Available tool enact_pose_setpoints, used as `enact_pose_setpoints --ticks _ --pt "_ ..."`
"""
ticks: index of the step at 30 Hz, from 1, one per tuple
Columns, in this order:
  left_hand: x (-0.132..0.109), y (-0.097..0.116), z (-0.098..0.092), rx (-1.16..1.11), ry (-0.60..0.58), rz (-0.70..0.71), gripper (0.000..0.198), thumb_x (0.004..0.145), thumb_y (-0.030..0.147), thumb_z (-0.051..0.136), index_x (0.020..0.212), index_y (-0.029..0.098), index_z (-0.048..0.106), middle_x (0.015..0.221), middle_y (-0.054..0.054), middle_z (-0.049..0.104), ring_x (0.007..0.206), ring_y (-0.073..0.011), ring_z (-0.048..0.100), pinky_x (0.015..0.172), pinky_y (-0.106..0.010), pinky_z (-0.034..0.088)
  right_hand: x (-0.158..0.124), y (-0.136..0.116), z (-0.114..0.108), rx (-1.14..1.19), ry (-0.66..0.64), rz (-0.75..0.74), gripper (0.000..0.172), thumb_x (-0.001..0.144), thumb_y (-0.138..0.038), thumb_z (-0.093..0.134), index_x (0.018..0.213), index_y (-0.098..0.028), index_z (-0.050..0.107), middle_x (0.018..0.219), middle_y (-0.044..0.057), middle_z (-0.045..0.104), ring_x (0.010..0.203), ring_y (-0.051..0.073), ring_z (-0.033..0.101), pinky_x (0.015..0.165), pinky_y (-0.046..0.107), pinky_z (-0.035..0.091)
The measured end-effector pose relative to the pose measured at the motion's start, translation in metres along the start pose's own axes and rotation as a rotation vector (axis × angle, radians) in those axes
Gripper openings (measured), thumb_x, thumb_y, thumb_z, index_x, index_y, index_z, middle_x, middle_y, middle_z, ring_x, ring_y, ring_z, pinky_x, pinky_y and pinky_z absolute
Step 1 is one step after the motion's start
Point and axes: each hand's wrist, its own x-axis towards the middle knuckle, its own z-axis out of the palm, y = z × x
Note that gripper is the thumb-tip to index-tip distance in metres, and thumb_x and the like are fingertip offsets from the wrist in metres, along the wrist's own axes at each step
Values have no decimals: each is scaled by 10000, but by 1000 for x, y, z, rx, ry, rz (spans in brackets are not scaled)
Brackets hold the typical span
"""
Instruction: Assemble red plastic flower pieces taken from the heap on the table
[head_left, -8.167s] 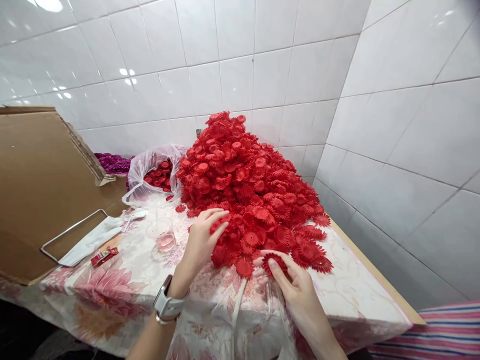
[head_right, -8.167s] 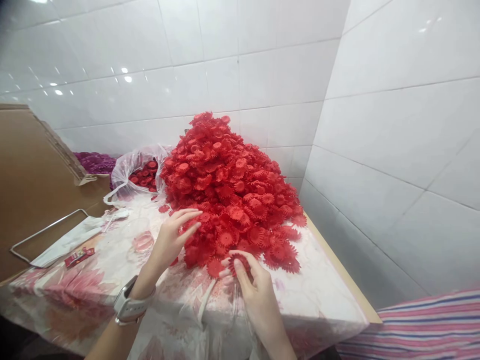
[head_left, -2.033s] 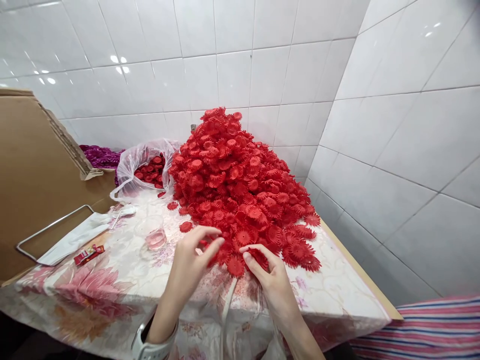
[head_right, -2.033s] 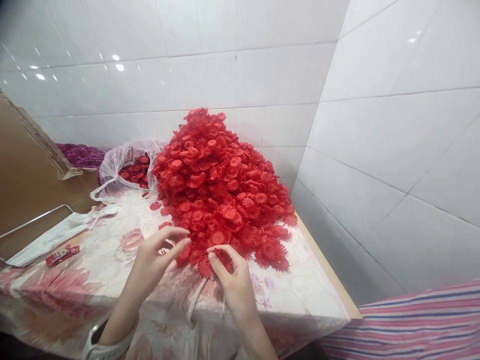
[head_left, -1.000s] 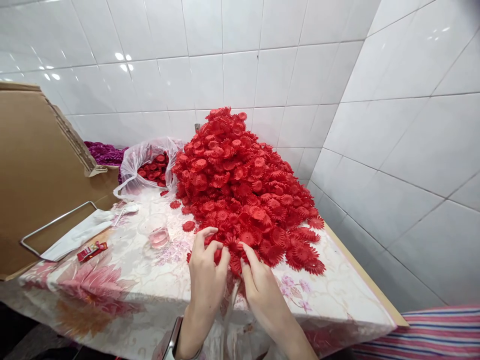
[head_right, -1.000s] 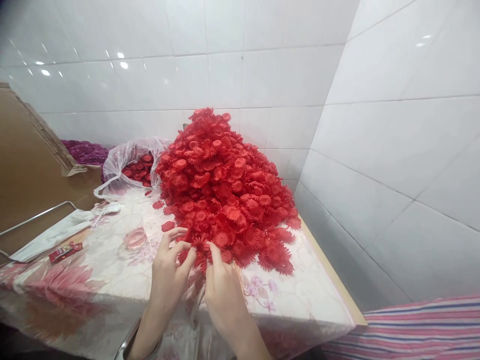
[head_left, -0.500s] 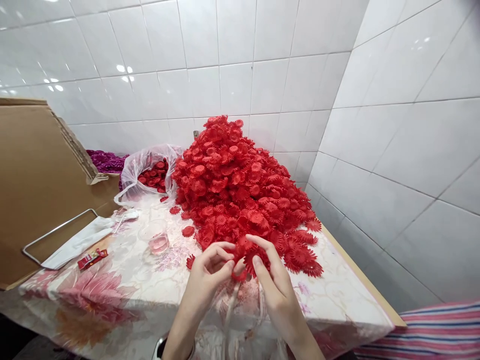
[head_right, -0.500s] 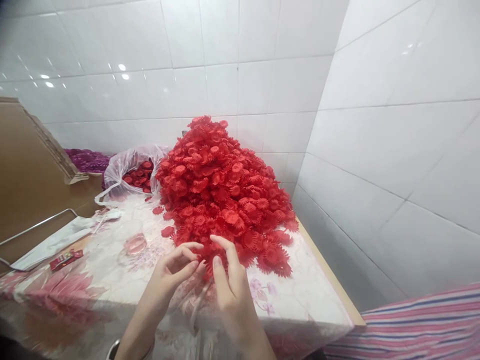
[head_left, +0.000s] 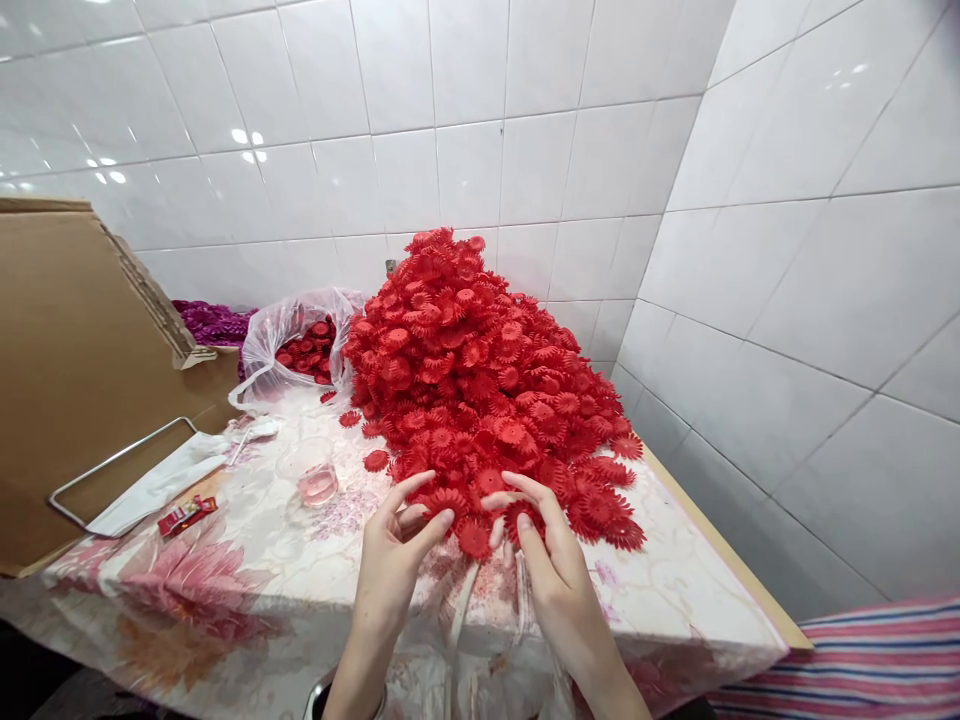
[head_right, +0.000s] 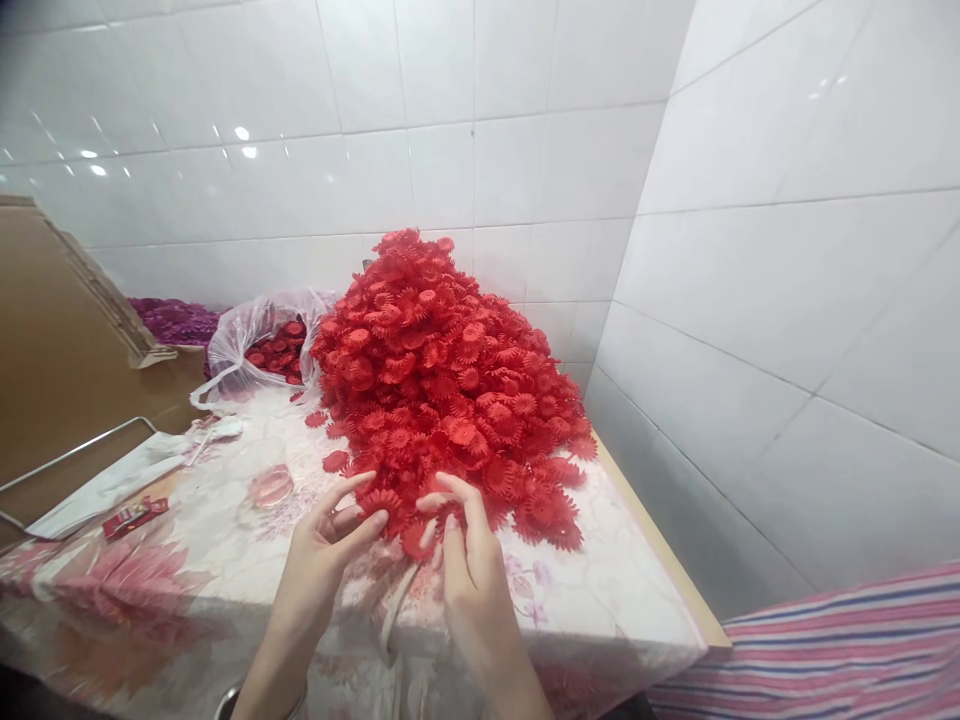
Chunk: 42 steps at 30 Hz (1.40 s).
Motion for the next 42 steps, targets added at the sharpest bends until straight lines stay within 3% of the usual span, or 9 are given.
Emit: enact_pose_setpoints --ticks 4,10,17,20,24,28,31,35,42 --pt "-2 1 0 42 13 -4 692 549 242 800 1188 166 547 588 36 685 641 -173 664 631 -259 510 5 -1 4 -51 -69 -4 261 881 -343 493 1106 -211 513 798 -7 573 691 151 572 637 253 479" --pt "-5 0 0 189 49 169 571 568 140 758 1116 220 619 591 78 646 622 -121 628 648 -216 488 13 -2 10 -62 -161 53 306 794 -264 592 1082 -218 501 780 -35 575 621 131 537 594 249 450" --pt "-3 11 -12 180 -257 67 484 634 186 750 1109 189 657 838 -43 755 819 -202 692 719 -286 544 19 -6 11 -34 -224 8 248 831 -214 515 1078 -215 539 789 -20 612 736 160 616 670 264 487" --pt "5 12 -24 202 -124 116 476 645 260 763 1104 186 664 861 -62 750 794 -215 695 703 -314 557 27 -5 6 -146 -57 -91 218 846 -240 496 1055 -201 546 811 11 629 775 180 623 714 290 494" --pt "24 12 -36 665 227 504 397 793 313 647 1180 227 628 1077 -97 716 1031 -262 645 914 -449 490 45 1 5 -334 150 -172 300 853 -328 492 1124 -199 518 997 96 662 954 255 629 858 404 483" --pt "39 8 -38 1061 124 651 330 776 184 637 1098 232 688 1229 -110 659 1229 -322 506 1020 -536 377 56 8 13 -381 61 -127 379 812 -275 503 1176 -173 532 1200 154 619 1127 308 570 949 476 439" --pt "43 3 -40 1111 111 645 374 854 127 493 1195 187 633 1143 -134 696 1130 -297 583 965 -501 431 55 11 13 -387 65 -61 452 827 -185 384 1263 -114 481 1034 175 667 988 305 630 868 494 474" --pt "44 0 -47 1162 104 658 409 841 69 424 1178 170 631 1110 -141 692 1061 -278 612 922 -456 461 49 11 6 -315 48 7 444 892 -246 336 1288 -88 460 647 53 646 638 233 648 695 412 530" --pt "37 13 -47 1125 58 677 284 825 149 509 1046 214 676 962 -80 681 933 -259 627 816 -402 489 42 11 3 -91 -67 72 428 876 -411 463 1150 -99 563 607 41 700 583 201 696 647 346 575"
